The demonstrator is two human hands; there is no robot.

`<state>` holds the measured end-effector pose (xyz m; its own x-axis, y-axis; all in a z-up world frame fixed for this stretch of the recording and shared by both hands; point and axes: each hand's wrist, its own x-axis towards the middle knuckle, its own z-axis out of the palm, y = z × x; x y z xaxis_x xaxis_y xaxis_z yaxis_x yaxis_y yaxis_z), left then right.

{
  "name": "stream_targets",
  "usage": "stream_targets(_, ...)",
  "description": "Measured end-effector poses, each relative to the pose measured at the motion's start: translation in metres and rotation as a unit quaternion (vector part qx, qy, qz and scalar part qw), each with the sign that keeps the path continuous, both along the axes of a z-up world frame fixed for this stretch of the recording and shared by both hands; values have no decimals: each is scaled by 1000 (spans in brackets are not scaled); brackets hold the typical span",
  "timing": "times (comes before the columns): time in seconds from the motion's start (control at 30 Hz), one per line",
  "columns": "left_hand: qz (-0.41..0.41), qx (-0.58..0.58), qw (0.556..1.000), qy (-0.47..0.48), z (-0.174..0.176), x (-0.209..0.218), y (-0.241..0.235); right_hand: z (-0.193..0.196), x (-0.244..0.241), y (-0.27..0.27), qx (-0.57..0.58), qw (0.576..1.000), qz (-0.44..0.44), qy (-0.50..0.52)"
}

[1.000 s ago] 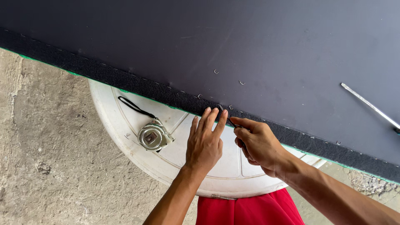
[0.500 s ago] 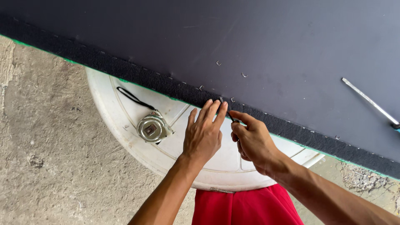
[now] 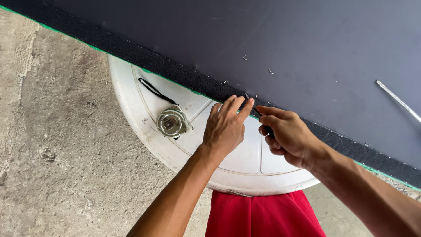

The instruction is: The person uses a metal staple remover to press metal staples into the black felt edge of a large dark board. The person works along the board's edge, inserting staples one at a time.

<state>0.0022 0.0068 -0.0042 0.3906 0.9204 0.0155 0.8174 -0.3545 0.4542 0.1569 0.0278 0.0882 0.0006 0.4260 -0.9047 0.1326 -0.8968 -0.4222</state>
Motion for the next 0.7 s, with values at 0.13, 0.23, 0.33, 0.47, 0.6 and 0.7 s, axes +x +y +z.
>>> stream_targets(0.13, 5, 9, 1000, -12, -5, 0, -4, 5, 2, 6, -4, 1000, 15, -16)
stream_targets(0.23, 10, 17, 1000, -15, -9, 1, -7, 3, 0, 5, -1, 999, 27, -25)
stream_targets(0.33, 19, 25, 999, -28, -13, 3, -11, 0, -2, 1, 12, 999, 44, -28)
stream_targets(0.47, 33, 37, 998, -38, -13, 6, -12, 1, 5, 7, 6, 1000, 4, 29)
stream_targets(0.6, 32, 32, 998, -52, -12, 4, -15, 1, 10, 11, -12, 998, -24, 62)
stream_targets(0.7, 31, 27, 998, -55, -12, 2, -13, -2, 2, 5, 13, 1000, 24, 11)
